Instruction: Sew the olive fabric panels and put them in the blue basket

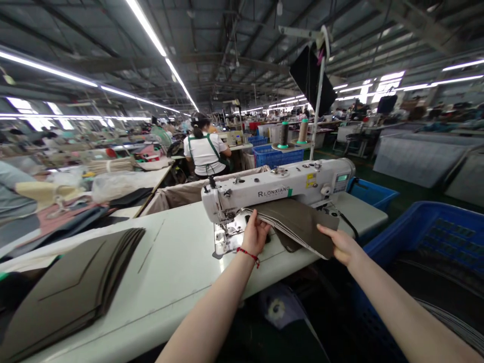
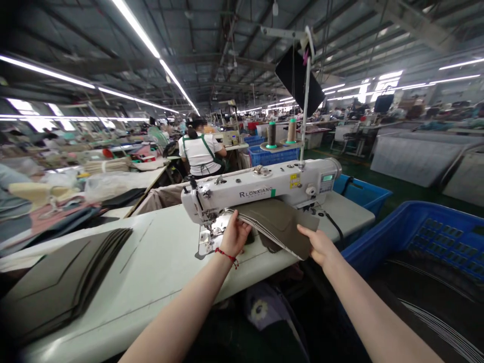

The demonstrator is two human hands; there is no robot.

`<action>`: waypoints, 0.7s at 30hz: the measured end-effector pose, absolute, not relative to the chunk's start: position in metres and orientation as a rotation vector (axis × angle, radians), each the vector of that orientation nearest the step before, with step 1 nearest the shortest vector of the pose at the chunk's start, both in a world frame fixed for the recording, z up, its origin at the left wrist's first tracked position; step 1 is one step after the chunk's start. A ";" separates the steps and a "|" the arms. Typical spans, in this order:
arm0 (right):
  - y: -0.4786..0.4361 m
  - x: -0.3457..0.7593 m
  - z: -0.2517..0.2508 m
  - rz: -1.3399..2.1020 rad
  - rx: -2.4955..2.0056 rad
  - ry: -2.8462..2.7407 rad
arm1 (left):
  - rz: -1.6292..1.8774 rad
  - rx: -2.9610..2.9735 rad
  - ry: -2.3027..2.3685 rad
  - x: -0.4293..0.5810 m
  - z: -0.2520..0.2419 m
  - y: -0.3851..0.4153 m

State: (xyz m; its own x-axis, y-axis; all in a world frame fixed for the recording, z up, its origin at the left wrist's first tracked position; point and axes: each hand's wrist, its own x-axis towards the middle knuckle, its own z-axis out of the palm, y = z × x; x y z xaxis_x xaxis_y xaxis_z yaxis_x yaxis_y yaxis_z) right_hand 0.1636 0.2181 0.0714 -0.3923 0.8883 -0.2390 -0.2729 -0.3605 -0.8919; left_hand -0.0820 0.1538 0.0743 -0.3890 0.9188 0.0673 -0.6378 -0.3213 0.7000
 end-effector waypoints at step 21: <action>0.223 0.074 0.054 1.512 -0.870 -0.692 | 1.629 0.738 1.261 -0.074 0.071 0.185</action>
State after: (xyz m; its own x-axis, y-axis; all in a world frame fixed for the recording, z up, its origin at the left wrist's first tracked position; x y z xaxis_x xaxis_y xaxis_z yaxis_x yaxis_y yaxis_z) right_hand 0.0741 0.2231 0.0542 -0.0214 0.9908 -0.1339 -0.5460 -0.1238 -0.8286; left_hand -0.0736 0.1855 0.0710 -0.3992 0.9140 -0.0733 -0.3000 -0.0547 0.9524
